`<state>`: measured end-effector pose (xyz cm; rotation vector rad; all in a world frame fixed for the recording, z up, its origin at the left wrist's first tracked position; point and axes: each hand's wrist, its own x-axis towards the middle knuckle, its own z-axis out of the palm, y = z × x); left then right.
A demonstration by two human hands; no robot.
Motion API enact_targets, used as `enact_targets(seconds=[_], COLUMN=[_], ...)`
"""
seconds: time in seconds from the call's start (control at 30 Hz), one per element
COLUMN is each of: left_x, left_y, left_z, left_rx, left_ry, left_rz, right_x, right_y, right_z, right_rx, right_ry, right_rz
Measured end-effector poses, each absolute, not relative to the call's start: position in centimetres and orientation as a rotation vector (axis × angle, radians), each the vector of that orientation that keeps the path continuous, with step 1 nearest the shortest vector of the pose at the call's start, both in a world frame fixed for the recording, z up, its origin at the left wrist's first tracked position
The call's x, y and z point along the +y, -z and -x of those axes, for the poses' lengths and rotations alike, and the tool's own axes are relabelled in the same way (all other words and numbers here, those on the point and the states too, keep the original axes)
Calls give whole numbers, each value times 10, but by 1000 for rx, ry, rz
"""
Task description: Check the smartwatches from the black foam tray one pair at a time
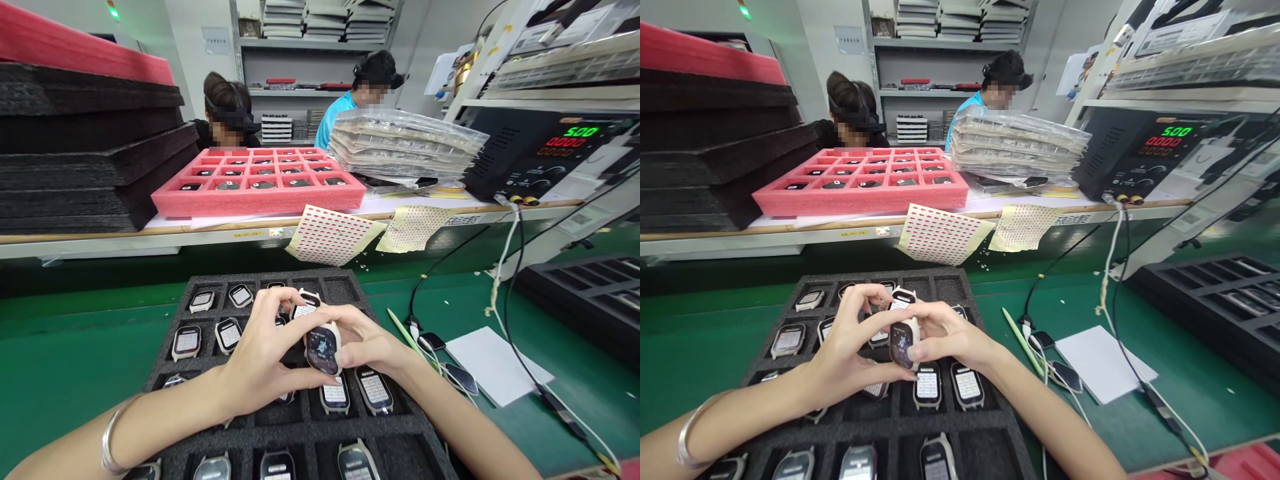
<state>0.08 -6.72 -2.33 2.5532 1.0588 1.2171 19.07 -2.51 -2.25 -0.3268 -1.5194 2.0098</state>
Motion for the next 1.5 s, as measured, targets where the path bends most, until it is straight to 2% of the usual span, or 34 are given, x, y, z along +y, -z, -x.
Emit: enact_targets(seconds=[0.6, 1.27, 1.5], left_x=[-68, -67, -67], left_y=[22, 22, 21], left_z=[-1, -1, 0], left_rx=[1084, 1066, 997], left_ry=[-1215, -1213, -1436], left_rz=[-2518, -2542, -2503], right_x=[-25, -26, -25], right_y=[22, 21, 28], right_z=[-191, -191, -190], right_rx=[-1504, -1530, -1467], right_ry=[-2031, -1969, -1882], right_rz=[272, 416, 547])
